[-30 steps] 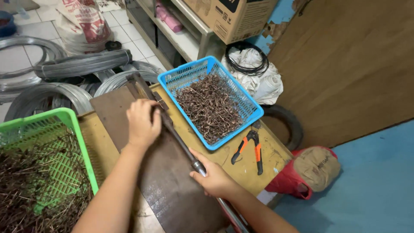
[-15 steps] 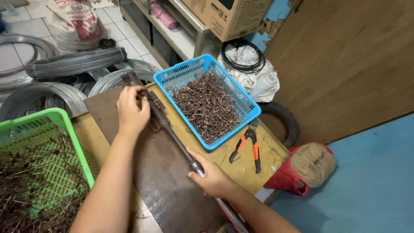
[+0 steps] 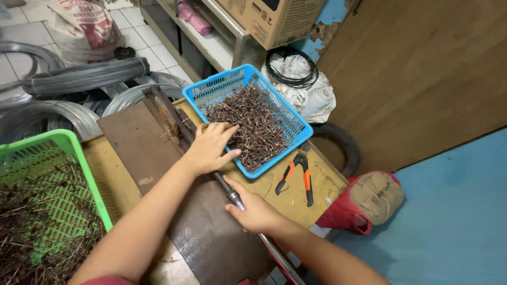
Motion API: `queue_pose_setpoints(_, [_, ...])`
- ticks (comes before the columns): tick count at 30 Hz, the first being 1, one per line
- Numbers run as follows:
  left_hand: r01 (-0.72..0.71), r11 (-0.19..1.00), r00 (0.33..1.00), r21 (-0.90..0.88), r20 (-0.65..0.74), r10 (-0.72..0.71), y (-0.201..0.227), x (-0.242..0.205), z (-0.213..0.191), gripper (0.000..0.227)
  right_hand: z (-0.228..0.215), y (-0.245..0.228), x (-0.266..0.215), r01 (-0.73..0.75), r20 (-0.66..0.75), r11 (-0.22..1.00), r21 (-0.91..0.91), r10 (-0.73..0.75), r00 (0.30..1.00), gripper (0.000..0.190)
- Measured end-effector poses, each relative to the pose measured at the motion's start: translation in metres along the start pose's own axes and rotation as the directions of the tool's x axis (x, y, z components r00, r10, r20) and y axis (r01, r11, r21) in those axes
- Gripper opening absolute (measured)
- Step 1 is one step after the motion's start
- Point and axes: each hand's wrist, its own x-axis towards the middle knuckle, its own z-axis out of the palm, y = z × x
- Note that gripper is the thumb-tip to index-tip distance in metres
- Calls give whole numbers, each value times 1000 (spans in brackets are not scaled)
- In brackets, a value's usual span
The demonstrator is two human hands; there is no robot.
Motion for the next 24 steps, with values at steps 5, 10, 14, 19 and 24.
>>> queue_pose_setpoints(5, [-77, 991, 997, 114, 17, 76, -7, -4, 19, 82, 2, 11, 12, -56, 60, 998, 28, 54, 997, 72])
queue_pose_setpoints(10, [-201, 966, 979, 162, 8, 202, -10, -7, 20, 82, 11, 14, 27, -103, -1, 992, -78, 103, 995, 56])
queue_pose_setpoints(14, [-249, 964, 958, 99, 174, 229, 17, -12, -4, 92, 12, 2, 32, -151, -89, 947, -284, 131, 987, 51])
queue_pose_setpoints(19, [-330, 939, 942, 97, 100, 321, 23, -15, 1, 90, 28, 39, 45, 14, -180, 971, -237, -58, 982, 32])
queue_pose_setpoints(24, [-294, 948, 950, 119, 141, 277, 23, -15, 10, 92, 38, 59, 57, 17, -226, 971, -240, -73, 971, 31])
